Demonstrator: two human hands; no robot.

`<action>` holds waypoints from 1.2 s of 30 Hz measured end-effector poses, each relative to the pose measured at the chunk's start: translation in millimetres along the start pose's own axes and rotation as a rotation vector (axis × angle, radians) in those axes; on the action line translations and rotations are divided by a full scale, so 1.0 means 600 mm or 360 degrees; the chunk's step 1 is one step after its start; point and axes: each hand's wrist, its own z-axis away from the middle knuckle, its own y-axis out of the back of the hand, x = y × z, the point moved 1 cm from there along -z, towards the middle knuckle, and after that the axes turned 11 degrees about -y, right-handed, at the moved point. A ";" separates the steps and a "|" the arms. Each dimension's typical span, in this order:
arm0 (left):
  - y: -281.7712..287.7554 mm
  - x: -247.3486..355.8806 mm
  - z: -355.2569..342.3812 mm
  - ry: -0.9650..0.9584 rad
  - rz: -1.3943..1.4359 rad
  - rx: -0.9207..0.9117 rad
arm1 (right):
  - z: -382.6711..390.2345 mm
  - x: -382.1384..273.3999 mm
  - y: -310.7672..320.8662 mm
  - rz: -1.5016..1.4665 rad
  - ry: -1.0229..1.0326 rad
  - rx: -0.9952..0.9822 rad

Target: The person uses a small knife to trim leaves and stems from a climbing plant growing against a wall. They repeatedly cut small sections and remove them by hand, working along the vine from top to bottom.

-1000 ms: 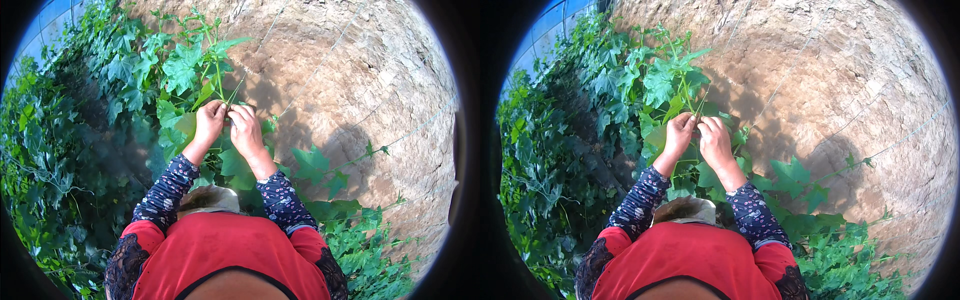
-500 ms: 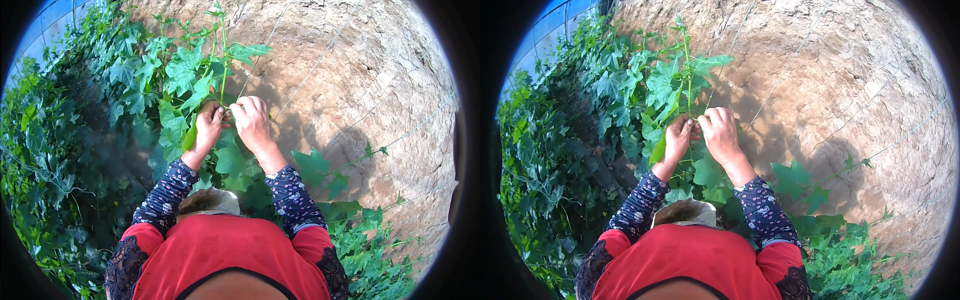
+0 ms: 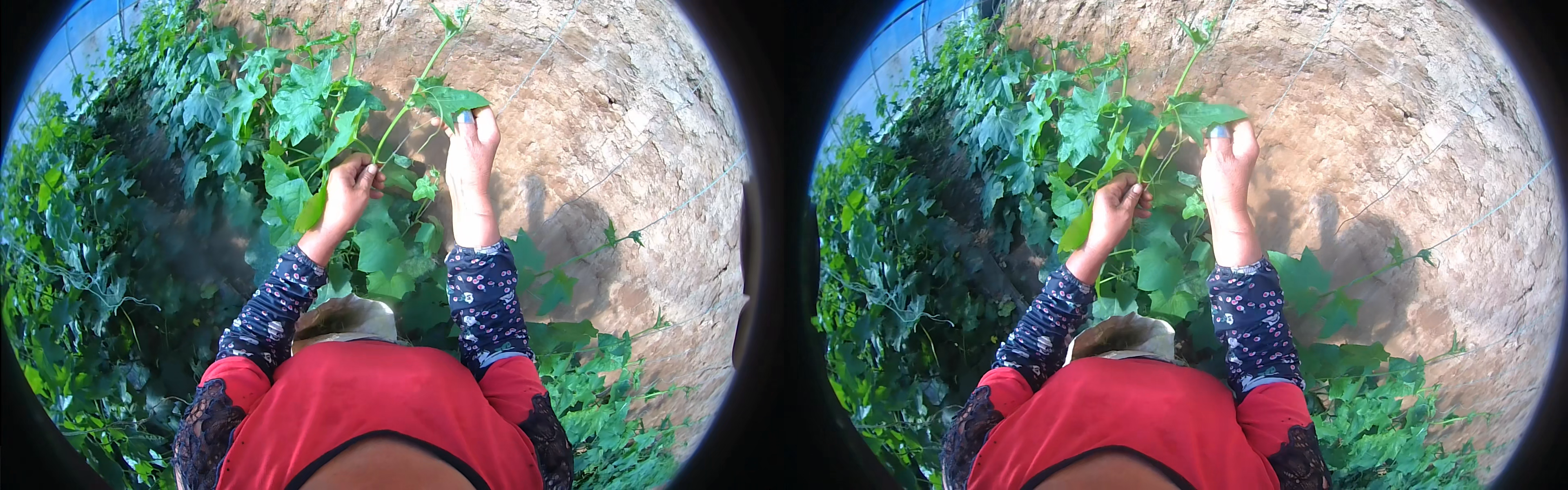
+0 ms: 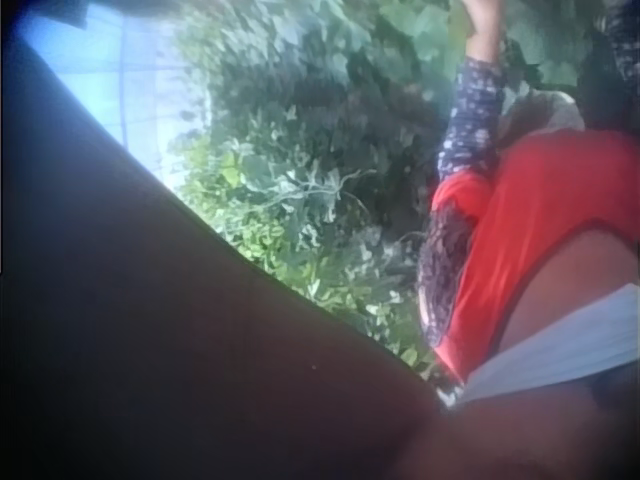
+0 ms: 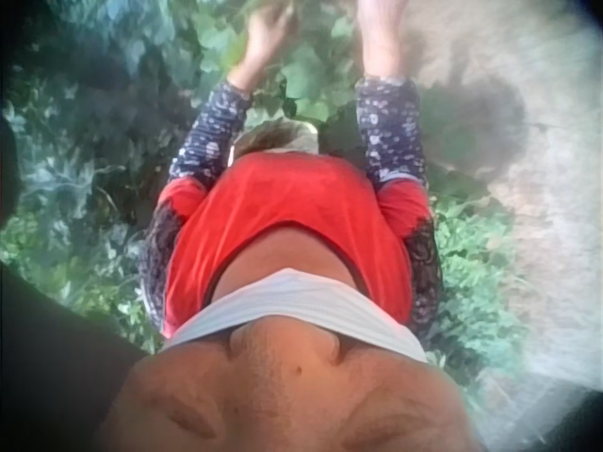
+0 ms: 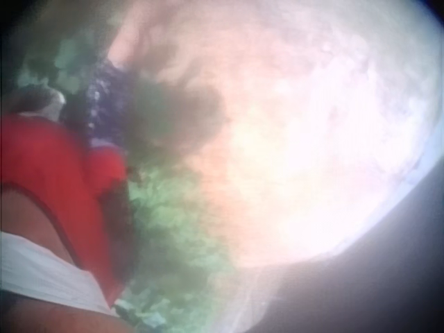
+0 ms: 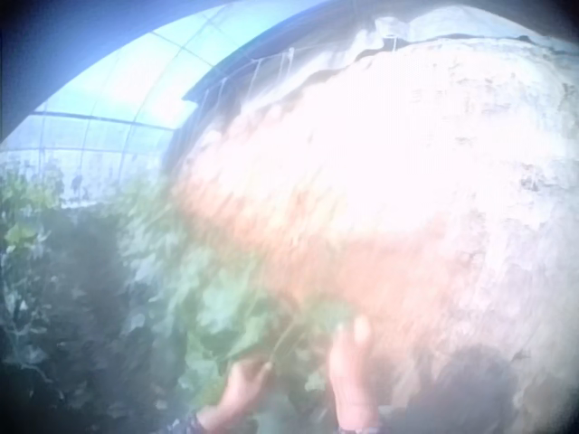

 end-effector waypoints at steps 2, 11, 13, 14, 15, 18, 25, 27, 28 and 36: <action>0.004 -0.002 -0.007 -0.0095 0.0023 0.0020 | 0.034 0.013 0.000 -0.0230 0.0051 -0.0221; 0.013 -0.013 -0.008 -0.0116 -0.0064 0.0055 | 0.168 0.065 0.007 0.1346 -0.0053 -0.1188; 0.009 -0.012 -0.010 -0.0135 -0.0059 0.0003 | 0.106 0.035 0.001 0.1017 0.0003 -0.0656; 0.007 -0.010 -0.010 -0.0125 -0.0109 -0.0030 | 0.080 0.020 -0.003 0.0934 0.0167 -0.0486; 0.004 -0.004 -0.010 -0.0116 -0.0145 -0.0046 | 0.060 0.011 -0.015 0.0979 0.0338 -0.0509; -0.003 0.033 -0.008 -0.0293 -0.0574 -0.0136 | 0.037 -0.003 -0.038 0.1100 0.0591 -0.0524; 0.021 0.178 -0.048 -0.0841 -0.0930 0.0141 | 0.046 -0.003 -0.061 0.1217 0.0319 -0.0621; 0.017 0.202 -0.064 -0.1111 -0.0959 0.0144 | 0.048 -0.005 -0.066 0.1099 0.0524 -0.0695; 0.017 0.207 -0.069 -0.0978 -0.0930 0.0099 | 0.051 -0.005 -0.068 0.1051 0.0644 -0.0744; 0.017 0.197 -0.087 -0.0615 -0.0659 0.0005 | 0.052 -0.002 -0.064 0.1227 0.0677 -0.0744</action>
